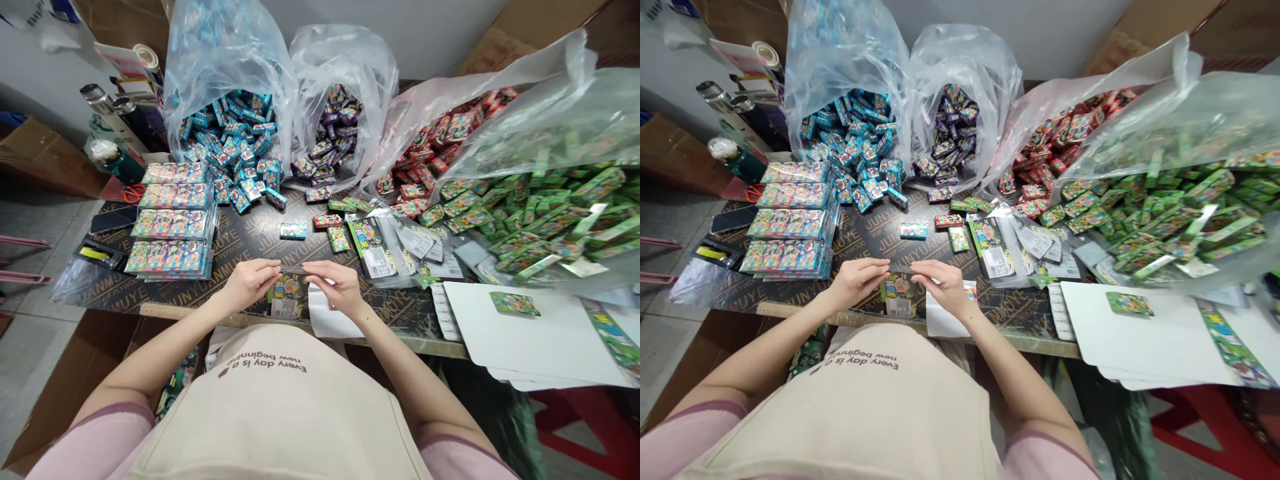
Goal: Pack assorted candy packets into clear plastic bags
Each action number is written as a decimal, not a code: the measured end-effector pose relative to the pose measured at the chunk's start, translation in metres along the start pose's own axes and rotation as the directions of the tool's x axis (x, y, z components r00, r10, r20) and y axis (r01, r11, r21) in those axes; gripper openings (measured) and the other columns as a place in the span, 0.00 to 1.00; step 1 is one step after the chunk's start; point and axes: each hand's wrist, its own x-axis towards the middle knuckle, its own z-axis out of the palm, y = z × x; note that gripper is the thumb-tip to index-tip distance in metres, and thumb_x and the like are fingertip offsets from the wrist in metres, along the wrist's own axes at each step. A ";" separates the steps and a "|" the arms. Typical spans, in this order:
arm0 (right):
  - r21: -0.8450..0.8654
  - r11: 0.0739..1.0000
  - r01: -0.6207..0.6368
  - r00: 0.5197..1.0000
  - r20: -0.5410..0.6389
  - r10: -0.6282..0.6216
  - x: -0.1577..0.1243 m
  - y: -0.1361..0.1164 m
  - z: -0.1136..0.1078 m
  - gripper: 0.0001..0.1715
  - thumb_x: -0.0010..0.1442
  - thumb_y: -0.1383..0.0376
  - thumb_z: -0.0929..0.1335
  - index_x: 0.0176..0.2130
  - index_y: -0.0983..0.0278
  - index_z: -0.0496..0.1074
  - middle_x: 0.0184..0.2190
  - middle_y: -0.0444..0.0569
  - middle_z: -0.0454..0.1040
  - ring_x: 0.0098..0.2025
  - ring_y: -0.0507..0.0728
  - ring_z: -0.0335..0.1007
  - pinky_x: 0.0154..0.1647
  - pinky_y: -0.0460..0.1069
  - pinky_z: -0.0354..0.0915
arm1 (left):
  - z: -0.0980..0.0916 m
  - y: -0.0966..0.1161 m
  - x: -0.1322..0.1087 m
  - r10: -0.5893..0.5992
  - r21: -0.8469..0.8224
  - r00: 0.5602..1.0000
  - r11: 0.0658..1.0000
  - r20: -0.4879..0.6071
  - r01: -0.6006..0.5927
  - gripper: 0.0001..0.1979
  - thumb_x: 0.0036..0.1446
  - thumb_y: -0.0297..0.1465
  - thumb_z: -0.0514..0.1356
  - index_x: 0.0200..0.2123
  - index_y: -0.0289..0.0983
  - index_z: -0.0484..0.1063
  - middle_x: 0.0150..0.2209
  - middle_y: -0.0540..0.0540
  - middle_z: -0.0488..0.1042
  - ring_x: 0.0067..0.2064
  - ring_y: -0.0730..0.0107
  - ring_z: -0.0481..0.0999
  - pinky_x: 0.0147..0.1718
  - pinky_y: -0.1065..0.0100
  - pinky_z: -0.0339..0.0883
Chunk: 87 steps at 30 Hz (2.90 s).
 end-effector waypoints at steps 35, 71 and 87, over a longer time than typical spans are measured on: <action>-0.725 0.686 -0.059 0.957 0.155 0.246 0.089 0.099 0.038 0.31 0.55 0.71 0.65 0.58 0.66 0.65 0.55 0.61 0.66 0.56 0.67 0.59 0.53 0.59 0.56 | 0.054 -0.040 -0.043 -0.315 0.306 0.868 0.930 0.385 0.201 0.37 0.49 0.42 0.66 0.60 0.37 0.60 0.62 0.34 0.60 0.65 0.47 0.55 0.62 0.42 0.47; -0.297 0.928 0.224 0.894 0.441 -0.075 0.031 0.063 -0.004 0.40 0.52 0.57 0.71 0.60 0.61 0.58 0.54 0.57 0.65 0.55 0.65 0.61 0.55 0.62 0.58 | 0.051 -0.060 0.003 -0.227 0.079 0.929 0.974 0.293 0.213 0.57 0.40 0.34 0.66 0.67 0.39 0.33 0.54 0.39 0.62 0.55 0.51 0.63 0.56 0.51 0.57; -0.764 0.624 -0.165 0.974 -0.028 0.223 0.144 0.158 -0.037 0.39 0.55 0.55 0.67 0.61 0.65 0.59 0.65 0.62 0.52 0.64 0.73 0.45 0.56 0.66 0.48 | 0.055 -0.059 0.004 -0.277 0.393 0.768 0.919 0.577 0.037 0.41 0.48 0.35 0.66 0.63 0.55 0.52 0.54 0.38 0.58 0.53 0.47 0.64 0.48 0.50 0.63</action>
